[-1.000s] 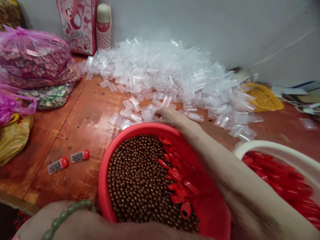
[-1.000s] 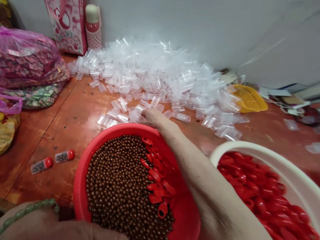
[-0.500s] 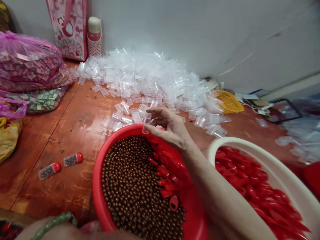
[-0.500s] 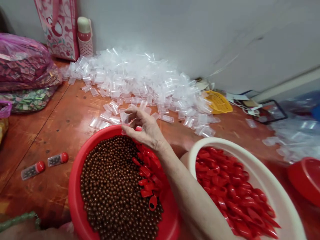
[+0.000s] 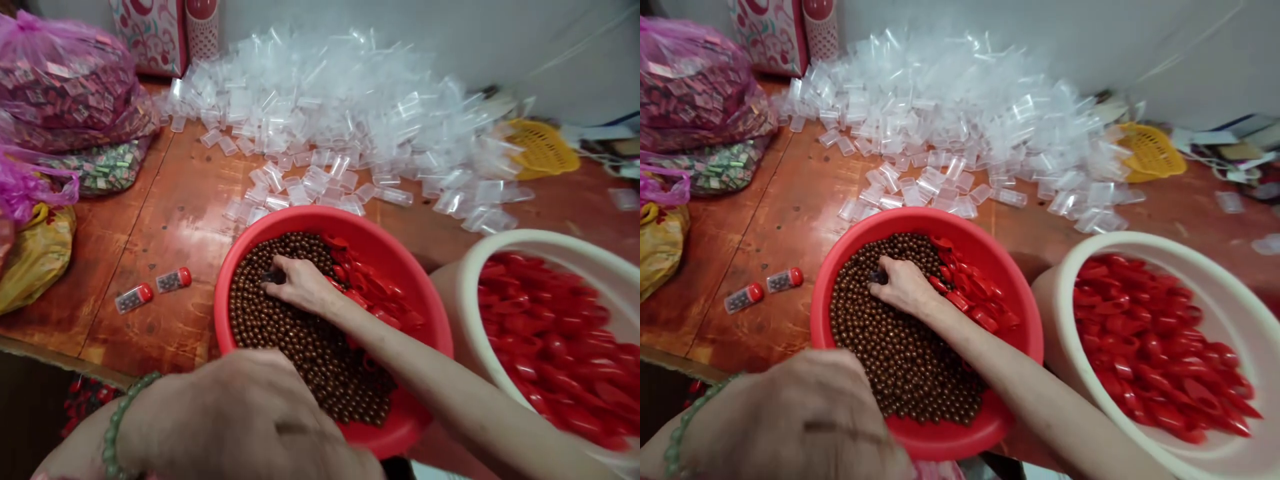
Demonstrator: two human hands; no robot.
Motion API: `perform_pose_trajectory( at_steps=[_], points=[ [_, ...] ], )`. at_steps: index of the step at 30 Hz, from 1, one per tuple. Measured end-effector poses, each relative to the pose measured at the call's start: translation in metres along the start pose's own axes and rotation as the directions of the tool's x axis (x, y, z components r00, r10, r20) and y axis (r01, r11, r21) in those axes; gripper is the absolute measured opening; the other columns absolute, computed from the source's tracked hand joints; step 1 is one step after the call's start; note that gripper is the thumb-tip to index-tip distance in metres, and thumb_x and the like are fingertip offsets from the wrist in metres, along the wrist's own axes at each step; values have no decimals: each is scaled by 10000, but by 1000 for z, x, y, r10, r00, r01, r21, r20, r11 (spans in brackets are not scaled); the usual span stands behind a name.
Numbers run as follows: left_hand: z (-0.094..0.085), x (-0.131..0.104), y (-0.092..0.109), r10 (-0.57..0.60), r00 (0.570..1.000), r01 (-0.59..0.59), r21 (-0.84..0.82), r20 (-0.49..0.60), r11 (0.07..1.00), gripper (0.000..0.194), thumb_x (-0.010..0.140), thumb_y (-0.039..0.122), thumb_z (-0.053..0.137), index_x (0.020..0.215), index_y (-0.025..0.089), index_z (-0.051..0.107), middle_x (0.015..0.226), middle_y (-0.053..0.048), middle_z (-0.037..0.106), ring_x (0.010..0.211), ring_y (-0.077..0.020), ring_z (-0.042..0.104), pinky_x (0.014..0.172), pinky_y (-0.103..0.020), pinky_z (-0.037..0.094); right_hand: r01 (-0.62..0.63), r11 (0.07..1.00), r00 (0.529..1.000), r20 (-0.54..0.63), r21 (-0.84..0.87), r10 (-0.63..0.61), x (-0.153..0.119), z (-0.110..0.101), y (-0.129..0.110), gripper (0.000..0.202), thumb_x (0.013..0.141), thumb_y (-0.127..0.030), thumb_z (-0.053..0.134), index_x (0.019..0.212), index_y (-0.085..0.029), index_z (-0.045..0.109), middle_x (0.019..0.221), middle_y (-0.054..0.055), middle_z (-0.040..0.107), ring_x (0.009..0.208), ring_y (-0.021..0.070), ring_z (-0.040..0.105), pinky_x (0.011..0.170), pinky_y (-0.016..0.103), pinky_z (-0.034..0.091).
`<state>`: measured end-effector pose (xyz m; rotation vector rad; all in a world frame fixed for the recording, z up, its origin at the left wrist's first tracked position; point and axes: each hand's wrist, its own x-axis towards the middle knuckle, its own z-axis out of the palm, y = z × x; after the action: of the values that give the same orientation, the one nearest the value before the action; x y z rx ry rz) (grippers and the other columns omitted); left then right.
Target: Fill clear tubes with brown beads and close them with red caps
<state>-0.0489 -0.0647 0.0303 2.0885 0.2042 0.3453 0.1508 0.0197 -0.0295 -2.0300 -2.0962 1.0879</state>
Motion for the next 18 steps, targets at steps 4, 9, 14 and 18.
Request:
perform_pose_trajectory(
  at_steps=[4,9,14,18],
  points=[
    [-49,10,-12,2,971,60,251,-240,966,299,880,69,460,1135,126,604,995,-81,730,939,-177,655,878,-318,521,-61,991,971,237,120,31,0,1,2,115,658,-251,653,686,-198,555,656,-12,596,627,139,514,576,241,375],
    [-29,14,-35,-136,975,206,494,-173,845,241,892,149,540,1125,103,584,1150,-120,648,1087,-249,561,970,-413,483,-242,904,841,542,352,14,3,1,9,129,607,-264,632,577,-188,531,473,-66,476,451,81,403,422,205,309],
    [-24,32,-50,-261,959,270,619,-108,738,185,889,192,550,1055,119,586,1047,-113,604,951,-254,544,828,-420,512,-369,764,758,647,529,-81,-1,5,10,125,611,-275,525,534,-183,490,363,-81,387,305,51,281,309,186,211],
    [-25,36,-53,-269,958,270,608,-95,746,125,924,192,486,927,156,606,982,-83,584,896,-215,550,790,-374,506,-389,681,760,634,620,-144,-7,8,12,127,635,-260,494,542,-175,509,339,-77,386,269,45,277,277,168,203]
  ],
)
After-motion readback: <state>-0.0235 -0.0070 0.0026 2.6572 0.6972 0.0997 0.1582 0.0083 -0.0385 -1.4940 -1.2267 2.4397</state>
